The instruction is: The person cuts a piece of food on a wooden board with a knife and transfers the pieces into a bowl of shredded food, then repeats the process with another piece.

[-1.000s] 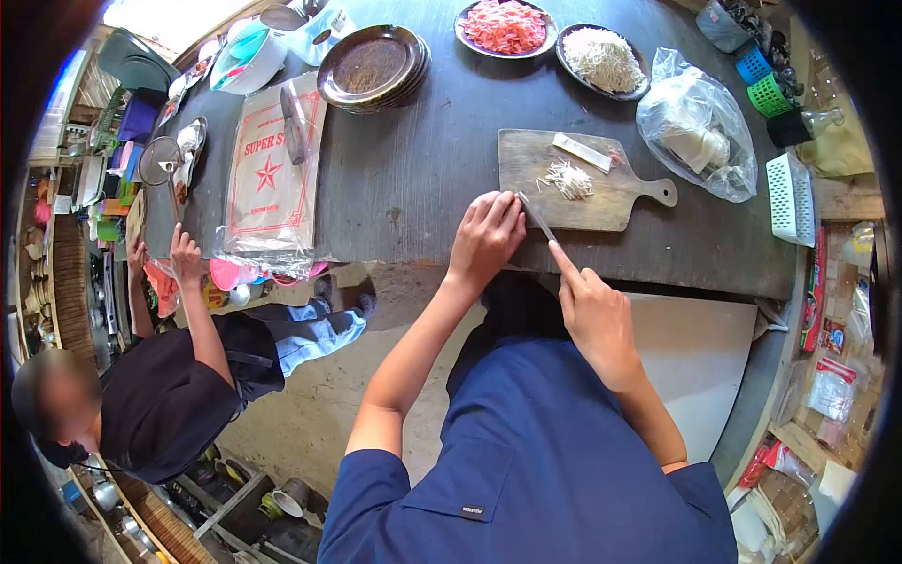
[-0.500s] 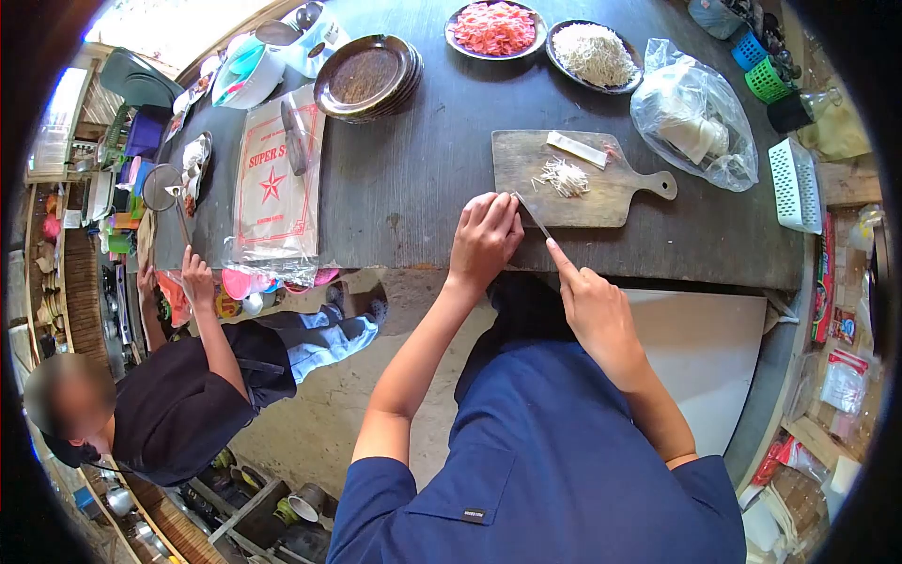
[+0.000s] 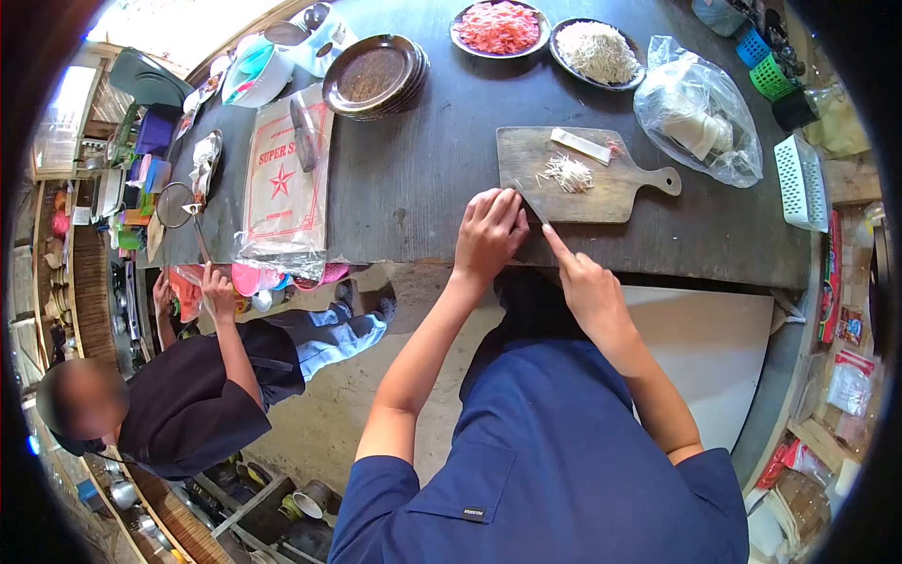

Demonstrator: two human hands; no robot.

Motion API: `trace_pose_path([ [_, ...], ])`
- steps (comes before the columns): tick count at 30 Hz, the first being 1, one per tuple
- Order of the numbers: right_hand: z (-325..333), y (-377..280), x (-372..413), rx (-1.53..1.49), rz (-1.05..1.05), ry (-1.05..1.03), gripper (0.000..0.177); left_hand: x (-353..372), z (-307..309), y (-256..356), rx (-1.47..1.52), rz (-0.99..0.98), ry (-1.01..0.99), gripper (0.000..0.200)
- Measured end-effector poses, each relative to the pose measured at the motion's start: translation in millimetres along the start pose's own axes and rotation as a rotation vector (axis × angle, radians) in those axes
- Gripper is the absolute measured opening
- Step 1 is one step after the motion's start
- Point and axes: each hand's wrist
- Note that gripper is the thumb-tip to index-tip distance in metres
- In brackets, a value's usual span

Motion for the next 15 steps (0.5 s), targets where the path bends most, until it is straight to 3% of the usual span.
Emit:
trace_pose_path([
  [2, 6, -2, 9, 0.015, -0.075, -0.078, 0.063, -2, 4, 3, 0.051, 0.05, 0.006, 0.029],
  [6, 9, 0, -18, -0.045, -0.046, -0.009, 0.057, -4, 4, 4, 0.057, 0.054, 0.013, 0.028],
  [9, 33, 3, -44, -0.295, -0.096, -0.133, 0.047, -3, 5, 3, 0.049, 0.031, 0.026, 0.026],
  [12, 19, 33, -34, -0.494, 0.031, -0.035, 0.049, -3, 5, 5, 0.059, 0.051, 0.044, 0.026],
  [13, 29, 35, -28, -0.563, -0.102, -0.159, 0.049, -3, 5, 5, 0.062, 0.053, 0.041, 0.026],
  [15, 32, 40, -13, -0.618, -0.184, -0.124, 0.049, -1, 4, 6, 0.059, 0.064, 0.043, 0.026],
])
Point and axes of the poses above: each hand's wrist, its own x-axis away from the middle knuckle, its own z-axis out of the back of the hand, y = z × x
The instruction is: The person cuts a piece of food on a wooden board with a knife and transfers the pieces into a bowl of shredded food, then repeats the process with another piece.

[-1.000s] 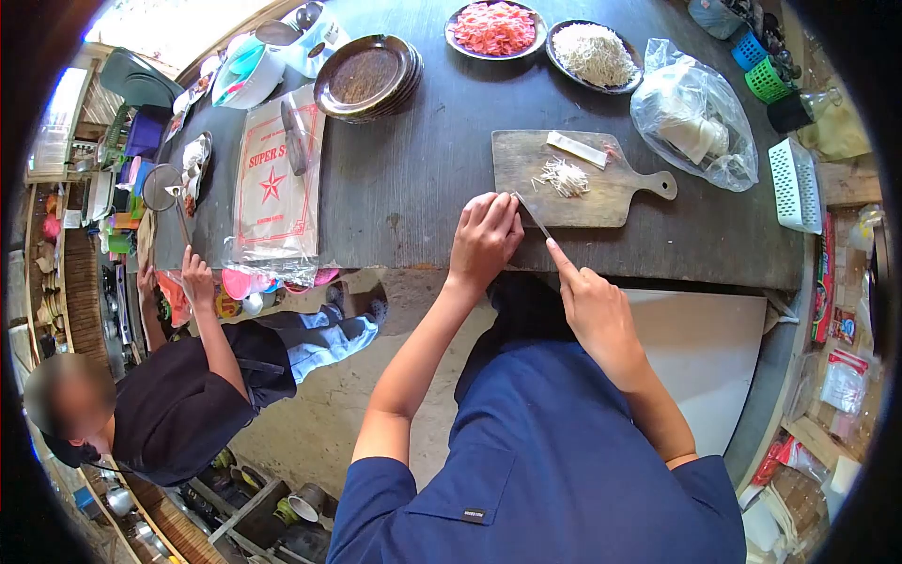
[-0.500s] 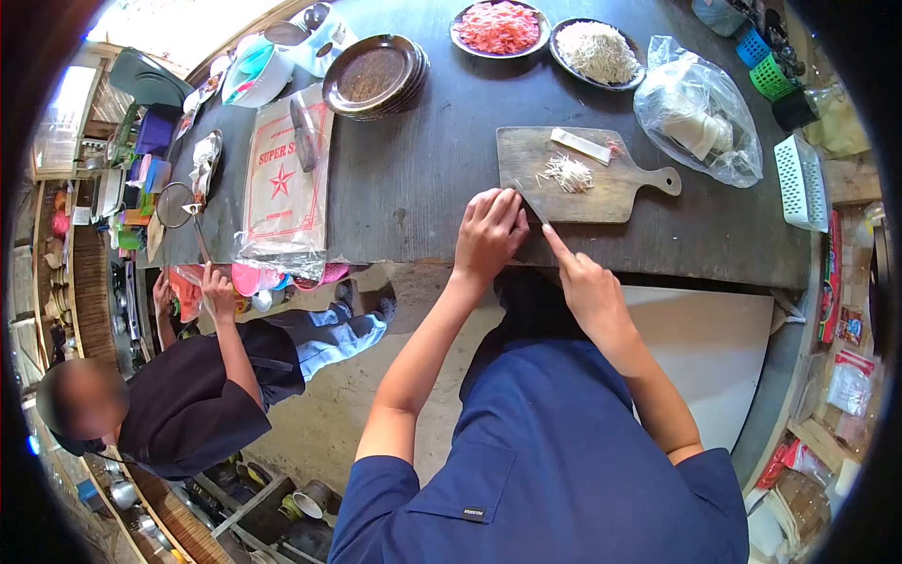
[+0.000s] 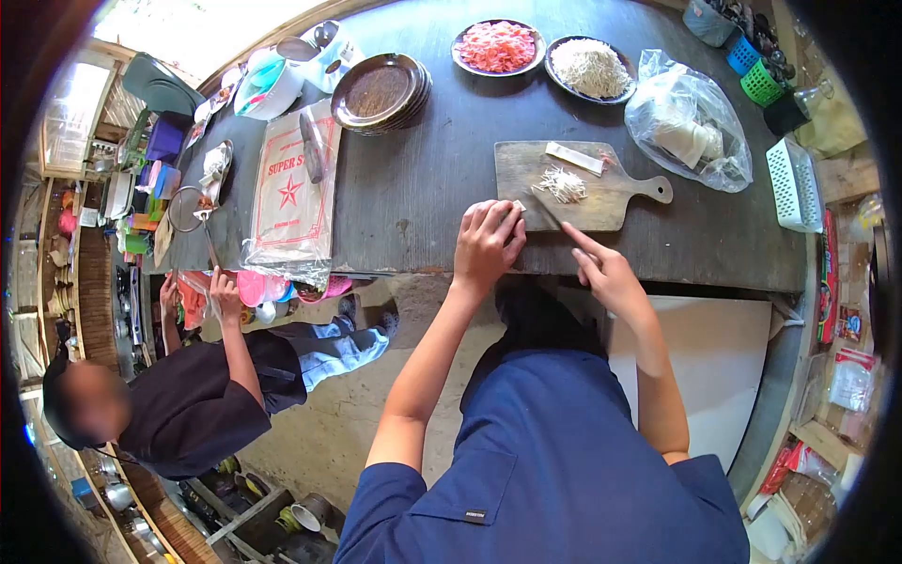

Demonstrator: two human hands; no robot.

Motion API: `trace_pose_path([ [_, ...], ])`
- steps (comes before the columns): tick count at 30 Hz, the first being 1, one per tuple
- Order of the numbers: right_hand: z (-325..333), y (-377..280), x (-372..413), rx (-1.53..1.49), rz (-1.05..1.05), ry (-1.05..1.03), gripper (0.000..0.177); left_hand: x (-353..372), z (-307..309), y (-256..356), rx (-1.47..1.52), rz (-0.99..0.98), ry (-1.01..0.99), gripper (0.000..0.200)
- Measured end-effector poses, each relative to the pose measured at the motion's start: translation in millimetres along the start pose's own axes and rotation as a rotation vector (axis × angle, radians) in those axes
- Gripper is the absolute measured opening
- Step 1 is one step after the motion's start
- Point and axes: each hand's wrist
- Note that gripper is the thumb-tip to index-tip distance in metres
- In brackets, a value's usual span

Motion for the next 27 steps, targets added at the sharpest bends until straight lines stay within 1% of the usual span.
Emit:
trace_pose_path([
  [1, 0, -1, 6, -0.074, -0.068, 0.057, 0.048, 1, -1, -1, -0.004, -0.016, -0.011, 0.026],
  [2, 2, -3, 11, 0.009, -0.112, 0.11, 0.049, 1, -1, -2, -0.009, -0.037, -0.024, 0.027],
  [3, 2, -12, 16, 0.003, -0.107, 0.112, 0.049, -1, 0, -1, -0.014, -0.043, -0.024, 0.027],
  [5, 0, -25, 25, -0.023, -0.047, 0.054, 0.054, -4, 3, 3, -0.006, -0.099, -0.047, 0.027],
  [6, -5, -22, 26, 0.028, 0.015, 0.026, 0.059, -4, 2, 4, -0.021, -0.107, -0.059, 0.027],
  [7, -7, -28, 27, 0.1, 0.013, 0.025, 0.057, -2, -1, 3, -0.015, -0.124, -0.051, 0.027],
  [9, -13, -18, 22, 0.171, 0.01, 0.089, 0.052, 2, -6, 2, -0.071, -0.169, -0.042, 0.028],
  [10, -16, -13, 20, 0.171, 0.045, 0.199, 0.038, 2, -6, 5, -0.079, -0.155, -0.037, 0.029],
  [11, -12, -10, 19, 0.169, 0.045, 0.213, 0.038, 1, -7, 8, -0.075, -0.168, -0.034, 0.029],
  [12, -8, -9, 17, 0.179, -0.033, 0.21, 0.035, 2, -7, 11, -0.074, -0.139, -0.034, 0.029],
  [13, -6, -9, 17, 0.184, -0.11, 0.203, 0.036, 4, -6, 12, -0.076, -0.11, -0.037, 0.03],
  [14, -4, -8, 20, 0.212, -0.045, 0.263, 0.043, 4, -5, 14, -0.077, -0.11, -0.038, 0.031],
  [15, -4, -3, 20, 0.201, -0.044, 0.273, 0.043, 5, -4, 15, -0.08, -0.124, -0.041, 0.031],
  [17, -2, 10, 19, 0.256, -0.08, 0.205, 0.045, 7, -7, 18, -0.099, -0.086, -0.055, 0.033],
  [18, -5, 9, 20, 0.322, -0.144, 0.225, 0.047, 7, -8, 20, -0.117, -0.082, -0.061, 0.035],
  [19, -6, 8, 21, 0.316, -0.148, 0.232, 0.047, 6, -9, 20, -0.114, -0.091, -0.064, 0.035],
  [21, -12, 2, 26, 0.311, -0.123, 0.288, 0.052, 5, -7, 20, -0.179, -0.12, -0.073, 0.034],
  [22, -16, -1, 28, 0.307, -0.129, 0.289, 0.052, 5, -6, 20, -0.175, -0.124, -0.079, 0.034],
  [24, -23, -8, 29, 0.323, -0.101, 0.343, 0.052, 0, -2, 13, -0.116, -0.145, -0.15, 0.033],
  [27, -26, -12, 35, 0.336, -0.117, 0.355, 0.052, -1, -2, 4, -0.045, -0.172, -0.134, 0.034],
])
Point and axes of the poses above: each hand's wrist, its own x-axis away from the middle knuckle, its own z-axis out of the back of the hand, y = z × x
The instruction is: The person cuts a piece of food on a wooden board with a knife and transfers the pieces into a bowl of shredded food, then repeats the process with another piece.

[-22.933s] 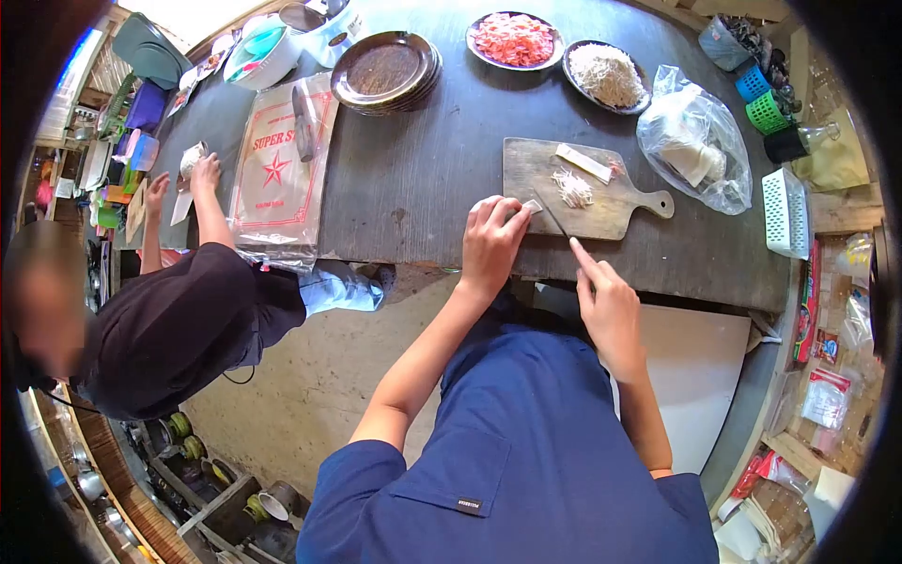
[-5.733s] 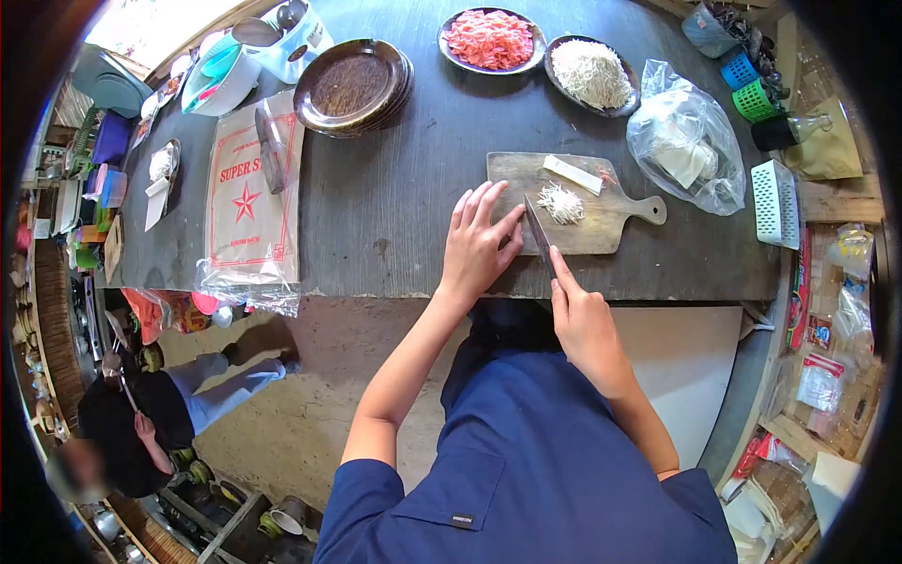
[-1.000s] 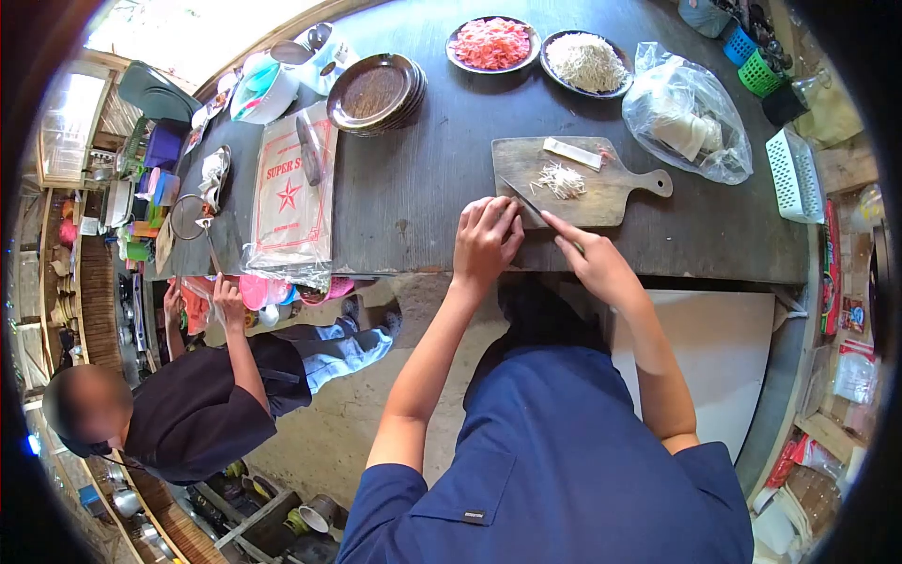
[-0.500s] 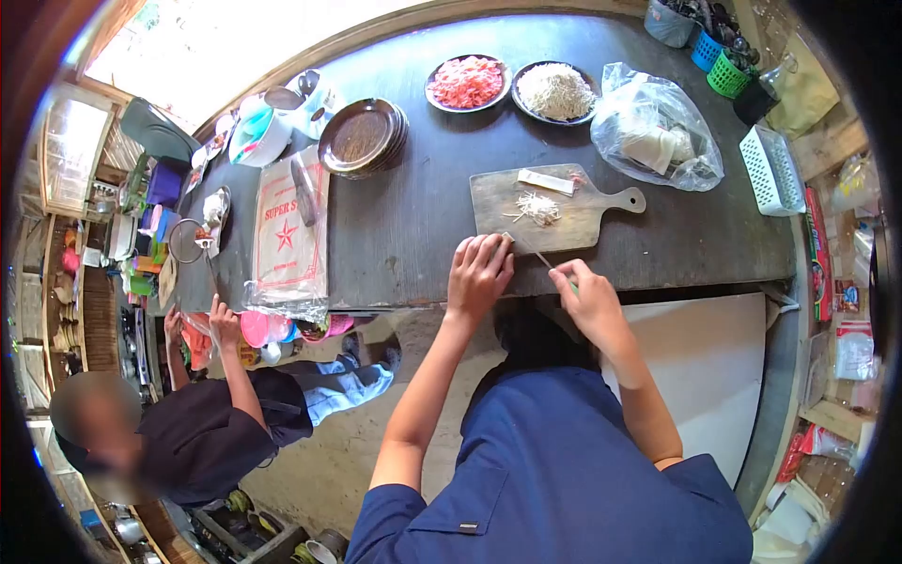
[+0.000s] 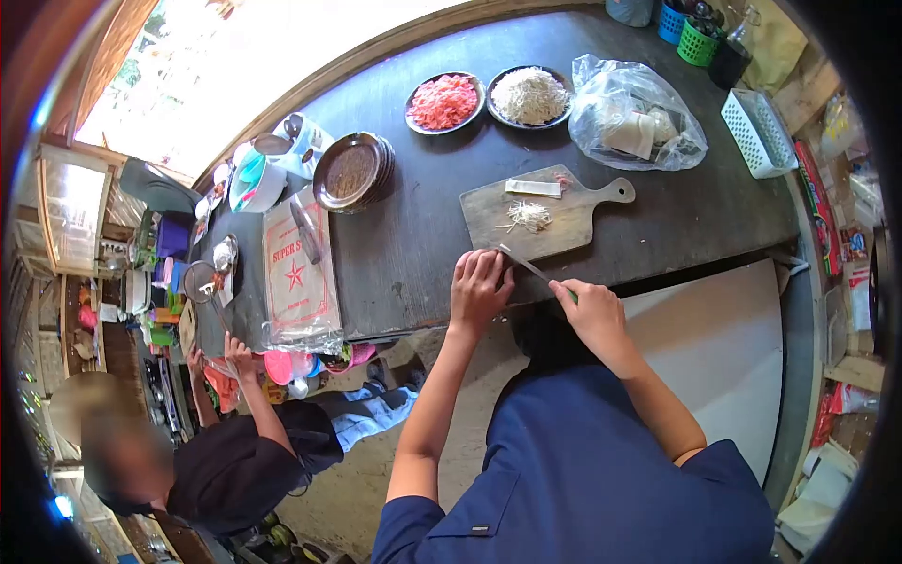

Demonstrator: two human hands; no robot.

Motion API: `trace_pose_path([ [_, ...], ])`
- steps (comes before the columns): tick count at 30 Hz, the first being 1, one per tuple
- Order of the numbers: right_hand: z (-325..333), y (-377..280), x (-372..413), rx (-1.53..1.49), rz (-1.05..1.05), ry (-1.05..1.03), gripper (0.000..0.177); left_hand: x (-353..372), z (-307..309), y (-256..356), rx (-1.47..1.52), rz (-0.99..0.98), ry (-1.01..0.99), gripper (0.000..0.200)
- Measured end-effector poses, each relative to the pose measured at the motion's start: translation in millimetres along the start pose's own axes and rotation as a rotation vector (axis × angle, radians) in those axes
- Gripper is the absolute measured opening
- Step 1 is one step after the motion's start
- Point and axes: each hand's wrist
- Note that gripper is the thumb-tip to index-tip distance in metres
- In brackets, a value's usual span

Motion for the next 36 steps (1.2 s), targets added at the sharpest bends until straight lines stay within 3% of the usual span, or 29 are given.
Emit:
trace_pose_path([
  [16, 6, -12, 9, 0.061, -0.034, -0.059, 0.054, 2, -5, 3, -0.022, 0.011, 0.033, 0.035],
  [19, 10, -19, 4, 0.069, -0.057, -0.073, 0.048, 2, -4, 2, -0.008, 0.006, 0.034, 0.035],
  [26, -26, -6, -25, -0.173, -0.006, 0.029, 0.043, 1, -3, 2, 0.008, -0.003, 0.036, 0.034],
  [36, 6, -13, 2, 0.046, -0.062, -0.022, 0.045, 6, -5, 3, 0.015, 0.027, 0.005, 0.032],
])
Point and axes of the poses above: each hand's wrist, its own x-axis away from the middle knuckle, its own z-axis out of the back of the hand, y = z × x
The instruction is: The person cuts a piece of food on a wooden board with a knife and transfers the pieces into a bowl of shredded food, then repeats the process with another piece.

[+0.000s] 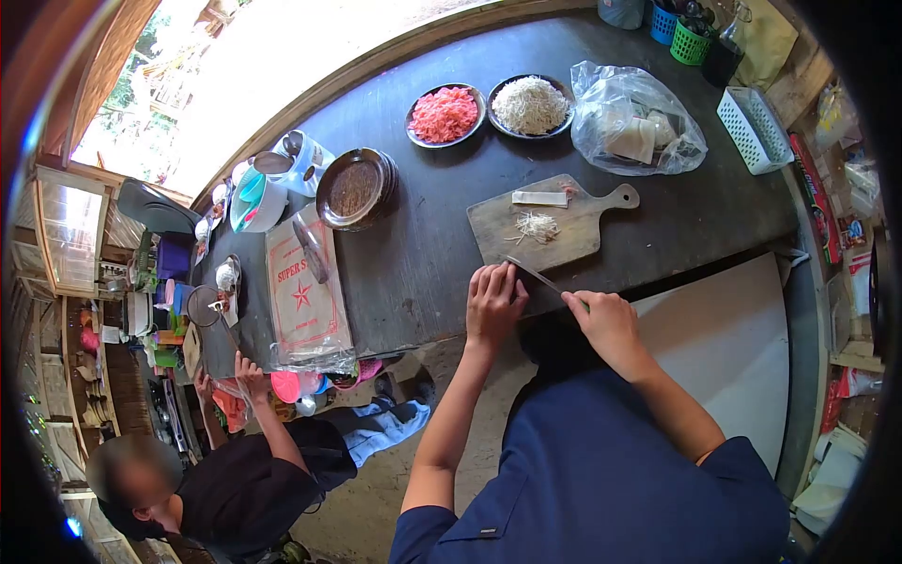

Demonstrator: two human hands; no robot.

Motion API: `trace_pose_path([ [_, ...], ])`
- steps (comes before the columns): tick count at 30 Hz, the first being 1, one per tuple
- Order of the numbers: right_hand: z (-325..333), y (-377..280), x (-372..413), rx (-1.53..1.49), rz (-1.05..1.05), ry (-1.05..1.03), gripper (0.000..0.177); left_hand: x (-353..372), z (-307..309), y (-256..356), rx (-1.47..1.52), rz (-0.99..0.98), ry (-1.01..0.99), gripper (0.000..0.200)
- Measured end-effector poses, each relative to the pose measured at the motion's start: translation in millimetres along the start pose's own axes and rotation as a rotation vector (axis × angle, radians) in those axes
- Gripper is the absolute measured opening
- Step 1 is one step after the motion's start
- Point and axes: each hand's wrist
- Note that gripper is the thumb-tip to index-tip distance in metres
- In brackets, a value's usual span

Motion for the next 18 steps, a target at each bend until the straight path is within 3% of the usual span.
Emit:
trace_pose_path([
  [8, -34, 3, -25, -0.211, 0.032, 0.063, 0.047, 1, -2, -3, -0.016, -0.03, 0.043, 0.032],
  [13, 1, -3, -5, -0.049, -0.013, -0.007, 0.048, -1, -1, 2, -0.034, -0.005, 0.017, 0.03],
  [18, -10, -2, -11, 0.016, -0.041, -0.033, 0.049, -1, 1, 1, -0.05, -0.02, 0.028, 0.03],
])
Point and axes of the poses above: each hand's wrist, its own x-axis away from the middle knuckle, its own z-axis out of the back of the hand, y = z × x
